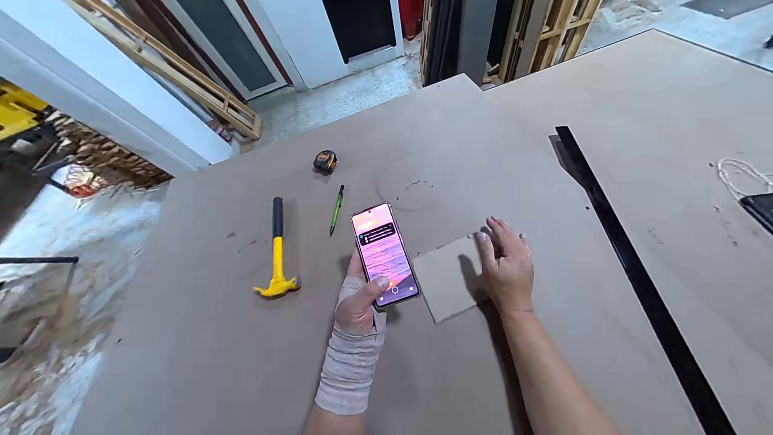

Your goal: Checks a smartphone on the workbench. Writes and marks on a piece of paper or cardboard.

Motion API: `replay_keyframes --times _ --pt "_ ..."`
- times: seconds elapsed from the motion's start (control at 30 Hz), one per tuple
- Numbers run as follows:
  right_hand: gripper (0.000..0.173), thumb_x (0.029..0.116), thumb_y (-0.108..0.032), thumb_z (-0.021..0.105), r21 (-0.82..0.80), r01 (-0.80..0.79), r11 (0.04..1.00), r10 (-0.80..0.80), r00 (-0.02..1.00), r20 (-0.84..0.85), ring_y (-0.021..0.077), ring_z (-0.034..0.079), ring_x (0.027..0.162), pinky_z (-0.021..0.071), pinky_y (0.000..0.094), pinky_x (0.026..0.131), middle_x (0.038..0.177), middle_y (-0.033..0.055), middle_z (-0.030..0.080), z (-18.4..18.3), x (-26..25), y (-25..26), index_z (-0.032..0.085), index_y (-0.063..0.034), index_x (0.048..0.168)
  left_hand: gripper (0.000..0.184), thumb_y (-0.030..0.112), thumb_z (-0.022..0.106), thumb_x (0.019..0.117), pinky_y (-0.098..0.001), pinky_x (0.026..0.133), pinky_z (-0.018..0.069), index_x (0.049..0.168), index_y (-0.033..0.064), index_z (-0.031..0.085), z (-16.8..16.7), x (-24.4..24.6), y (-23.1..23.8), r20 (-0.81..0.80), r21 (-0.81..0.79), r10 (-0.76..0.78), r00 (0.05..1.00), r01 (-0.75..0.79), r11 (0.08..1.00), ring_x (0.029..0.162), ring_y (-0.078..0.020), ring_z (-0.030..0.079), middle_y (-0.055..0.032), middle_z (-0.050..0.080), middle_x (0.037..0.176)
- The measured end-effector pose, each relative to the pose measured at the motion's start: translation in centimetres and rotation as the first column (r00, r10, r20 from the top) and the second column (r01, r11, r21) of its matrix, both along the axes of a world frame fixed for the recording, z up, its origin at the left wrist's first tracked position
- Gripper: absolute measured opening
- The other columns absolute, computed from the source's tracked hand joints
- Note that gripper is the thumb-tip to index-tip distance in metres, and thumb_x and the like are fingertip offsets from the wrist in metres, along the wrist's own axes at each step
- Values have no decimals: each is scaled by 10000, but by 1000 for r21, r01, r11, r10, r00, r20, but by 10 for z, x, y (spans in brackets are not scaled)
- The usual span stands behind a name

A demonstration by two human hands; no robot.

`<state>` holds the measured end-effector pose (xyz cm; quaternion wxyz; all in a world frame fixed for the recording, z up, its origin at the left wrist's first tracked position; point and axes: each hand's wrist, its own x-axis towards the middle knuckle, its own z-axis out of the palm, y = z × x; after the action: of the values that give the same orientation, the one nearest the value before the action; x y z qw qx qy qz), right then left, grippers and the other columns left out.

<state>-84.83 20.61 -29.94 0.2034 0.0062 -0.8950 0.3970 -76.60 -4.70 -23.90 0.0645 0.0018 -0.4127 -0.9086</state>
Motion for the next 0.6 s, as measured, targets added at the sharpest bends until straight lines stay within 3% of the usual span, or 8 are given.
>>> replay_keyframes --times 0.1,0.17,0.27,0.37,0.47,0.53,0.57,0.6 --pt "439 1077 -411 415 -26 26 999 -26 999 23 134 639 1259 310 572 1241 1264 -27 730 1 -10 -6 731 -191 1288 908 50 746 811 -466 968 576 1590 225 314 -14 -60 -2 -44 -83 -45 998 41 996 1196 -260 656 -147 597 1409" --pt "418 1058 -356 415 23 -7 1000 6 998 61 119 636 1256 297 567 1241 1231 -45 742 -5 -8 -7 757 -199 1239 925 78 707 835 -479 976 568 1619 245 244 -25 -84 -5 -34 -163 -52 998 46 986 1237 -259 628 -127 551 1466" --pt "349 1026 -356 479 82 -36 996 32 998 51 91 653 1213 330 539 1236 1124 -104 761 -10 -10 -5 798 -254 1124 964 50 702 831 -497 997 558 1636 256 214 -42 -110 -3 -41 -149 0 999 -7 989 1284 -275 598 -122 504 1520" --pt "303 1012 -333 531 46 25 999 -27 999 36 68 713 972 431 488 1172 917 -92 760 -8 -9 -5 816 -231 1021 1021 27 726 809 -475 986 569 1641 266 187 -50 -113 -3 -57 -132 32 998 -40 990 1280 -264 602 -117 506 1516" --pt "298 1012 -330 538 0 87 996 -87 994 60 36 678 751 509 433 1079 763 -85 708 -6 -3 -5 810 -209 1010 1058 20 734 813 -458 996 567 1650 286 145 -47 -107 -1 -38 -166 24 999 -30 986 1296 -243 591 -97 495 1529" --pt "289 1007 -322 545 -10 57 998 -57 998 29 48 679 790 512 445 1057 803 -82 715 -6 -4 -5 799 -199 1066 1086 12 744 805 -491 1008 558 1654 300 131 -47 -109 -1 -33 -162 6 999 -11 987 1314 -270 578 -105 476 1547" --pt "305 1001 -320 548 5 -13 1000 13 1000 13 74 690 925 486 480 1080 929 -76 742 -7 -4 -6 776 -189 1155 1092 2 739 802 -494 1005 558 1655 301 126 -48 -109 0 -27 -167 -2 1000 -3 986 1312 -274 578 -107 475 1546" --pt "366 1001 -352 546 57 -115 992 113 993 31 104 659 1144 433 525 1147 1141 -84 739 -9 -3 -6 717 -201 1287 1101 -9 738 799 -500 1011 556 1655 302 120 -48 -108 0 -21 -169 -8 1000 5 986 1313 -281 577 -110 474 1547"
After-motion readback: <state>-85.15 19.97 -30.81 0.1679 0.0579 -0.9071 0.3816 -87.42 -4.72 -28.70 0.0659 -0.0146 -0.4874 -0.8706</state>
